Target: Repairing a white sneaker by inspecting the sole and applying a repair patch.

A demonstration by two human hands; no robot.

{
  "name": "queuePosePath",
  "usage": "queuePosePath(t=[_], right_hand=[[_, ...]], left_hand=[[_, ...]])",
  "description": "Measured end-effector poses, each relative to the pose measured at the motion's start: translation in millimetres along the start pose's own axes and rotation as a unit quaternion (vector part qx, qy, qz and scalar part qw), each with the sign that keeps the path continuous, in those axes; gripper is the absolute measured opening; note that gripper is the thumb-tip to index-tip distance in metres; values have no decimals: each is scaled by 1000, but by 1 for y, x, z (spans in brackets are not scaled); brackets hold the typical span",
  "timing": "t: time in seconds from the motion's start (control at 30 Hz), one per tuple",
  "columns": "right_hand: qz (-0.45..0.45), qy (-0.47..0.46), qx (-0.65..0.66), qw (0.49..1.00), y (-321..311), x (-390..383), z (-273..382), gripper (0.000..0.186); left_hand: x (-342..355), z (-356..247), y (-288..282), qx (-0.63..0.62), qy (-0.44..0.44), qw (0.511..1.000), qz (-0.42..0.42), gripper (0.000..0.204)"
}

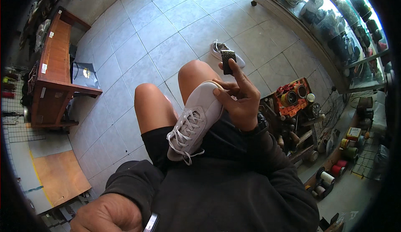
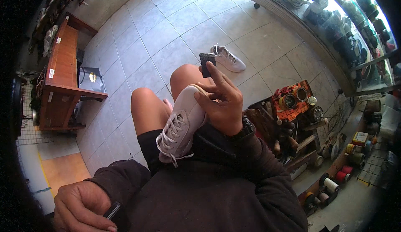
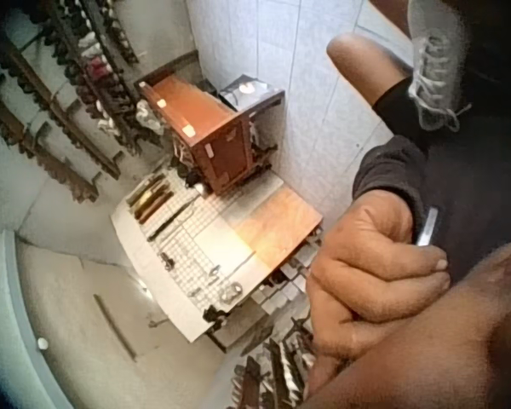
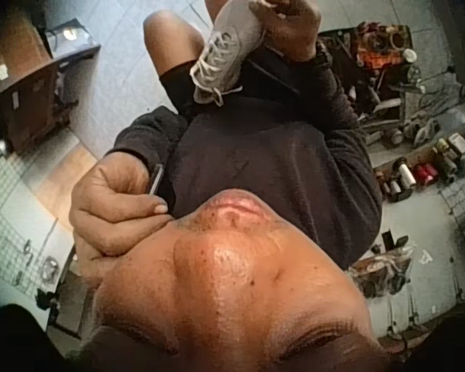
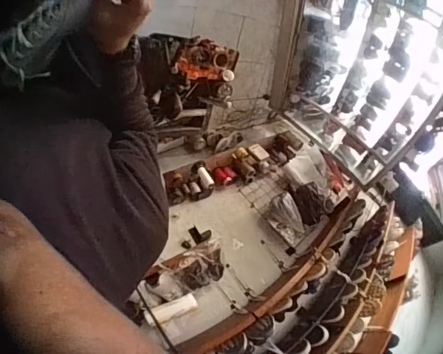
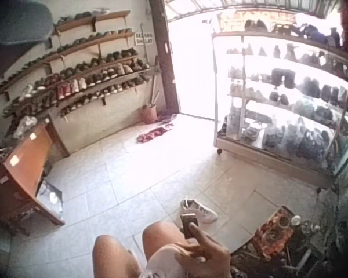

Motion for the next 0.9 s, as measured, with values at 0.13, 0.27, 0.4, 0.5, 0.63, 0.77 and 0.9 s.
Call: queuePosePath(t=[0.13, 0.27, 0.4, 0.5, 0.63, 0.77, 0.9], right_hand=[[5, 1, 0, 1000, -2, -1, -3, 71], [6, -7, 19, 1000, -2, -2, -5, 72], [4, -8, 7, 1000, -2, -2, -3, 72], [10, -7, -21, 1000, -2, -1, -2, 71], [6, -11, -23, 1000, 1, -1, 7, 71], [20, -43, -60, 997, 7, -5, 22, 67], [29, -58, -61, 996, 13, -8, 24, 64]], left_hand=[[0, 0, 3, 25, 10, 1000, -15, 21], [-1, -1, 1, 7, 6, 1000, -2, 21], [1, -14, -13, -25, -13, 1000, 1, 26], [-1, -8, -4, -10, -12, 1000, -1, 26], [1, -2, 0, 29, -9, 1000, 4, 22], [0, -2, -2, 34, -7, 999, 3, 23], [-2, -6, -2, 46, -5, 999, -13, 22]])
Point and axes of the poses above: each hand's wrist, its own x-axis towards the middle knuckle, its own y-axis out of the palm, z = x × y, the point moved 1 cm from there along x, towards the middle knuckle, and after that the axes turned 6 degrees about x, right-handed, at the moved point
